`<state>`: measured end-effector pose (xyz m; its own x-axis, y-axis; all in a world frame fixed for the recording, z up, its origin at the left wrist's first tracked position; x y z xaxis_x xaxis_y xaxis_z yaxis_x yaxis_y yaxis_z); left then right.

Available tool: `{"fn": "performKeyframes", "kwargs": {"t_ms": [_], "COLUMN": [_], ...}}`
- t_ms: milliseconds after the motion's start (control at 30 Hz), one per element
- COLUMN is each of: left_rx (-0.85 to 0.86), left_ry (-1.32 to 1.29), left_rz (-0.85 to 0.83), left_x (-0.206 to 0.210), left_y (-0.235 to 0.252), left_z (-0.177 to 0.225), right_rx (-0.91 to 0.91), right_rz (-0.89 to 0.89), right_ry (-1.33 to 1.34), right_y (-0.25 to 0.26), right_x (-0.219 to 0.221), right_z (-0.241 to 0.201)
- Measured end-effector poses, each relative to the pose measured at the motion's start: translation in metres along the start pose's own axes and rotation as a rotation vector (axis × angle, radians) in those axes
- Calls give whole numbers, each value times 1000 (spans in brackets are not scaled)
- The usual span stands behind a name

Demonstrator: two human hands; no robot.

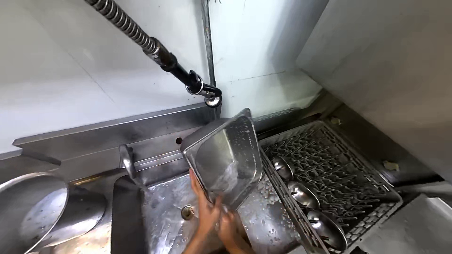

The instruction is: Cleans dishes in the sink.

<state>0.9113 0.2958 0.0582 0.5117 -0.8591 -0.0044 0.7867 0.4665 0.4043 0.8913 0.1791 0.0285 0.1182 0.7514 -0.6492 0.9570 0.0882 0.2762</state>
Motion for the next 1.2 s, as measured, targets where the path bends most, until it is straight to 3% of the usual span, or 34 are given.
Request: {"fn": "performKeyframes", "kwargs": {"t_ms": [67, 133, 167, 267, 333, 400, 467, 567, 700, 800, 900, 967, 1067, 1133, 1200], "left_rx": [68, 136, 163, 212, 201, 180, 115, -108, -436, -573, -709, -727, -706, -681, -686], "left_ry": [167, 184, 173, 144, 122, 100, 77, -9, -150, -222, -236, -236, -171, -147, -165], "left_rz": [57, 9, -12, -31, -46, -46, -22, 63, 144, 169, 208, 234, 207, 194, 200], "left_x": [8, 3, 1, 8, 16, 22, 18, 8, 5, 11, 15, 16, 15, 12, 10], "left_y": [9, 21, 20, 13, 11, 15, 19, 15, -15, -36, -48, -49, -48, -46, -46], "left_z": [12, 19, 22, 28, 30, 33, 35, 28, 8, -3, -8, -8, -8, -11, -11], "right_rx": [-117, -318, -301, 123, 348, 370, 207, 2, 61, 93, 47, 65, 156, 164, 130], "right_rz": [-132, -345, -455, -821, -800, -869, -994, -1093, -1338, -1553, -1492, -1277, -1049, -1116, -1280], "right_ry": [12, -128, -246, -615, -609, -554, -436, -411, -833, -703, -568, -554, -670, -774, -816], "right_y": [-5, 18, 36, 94, 92, 78, 61, 69, 86, 49, 27, 63, 141, 155, 112], "right_x": [5, 2, -2, -6, 11, 22, 22, -12, -50, -39, -6, 25, 38, 13, -15], "right_z": [3, 43, 68, 102, 73, 29, 12, 42, 99, 93, 61, 52, 80, 100, 104]}}
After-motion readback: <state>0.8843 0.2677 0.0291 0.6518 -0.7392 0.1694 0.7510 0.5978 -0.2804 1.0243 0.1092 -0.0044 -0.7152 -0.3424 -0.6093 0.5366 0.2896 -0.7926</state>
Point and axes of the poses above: each hand's wrist, its own y-axis towards the middle knuckle, its own x-axis out of the palm, z = x × y, the point moved 5 cm from there along y, towards the middle knuckle, and after that the axes turned 12 degrees about x, right-handed, at the moved point
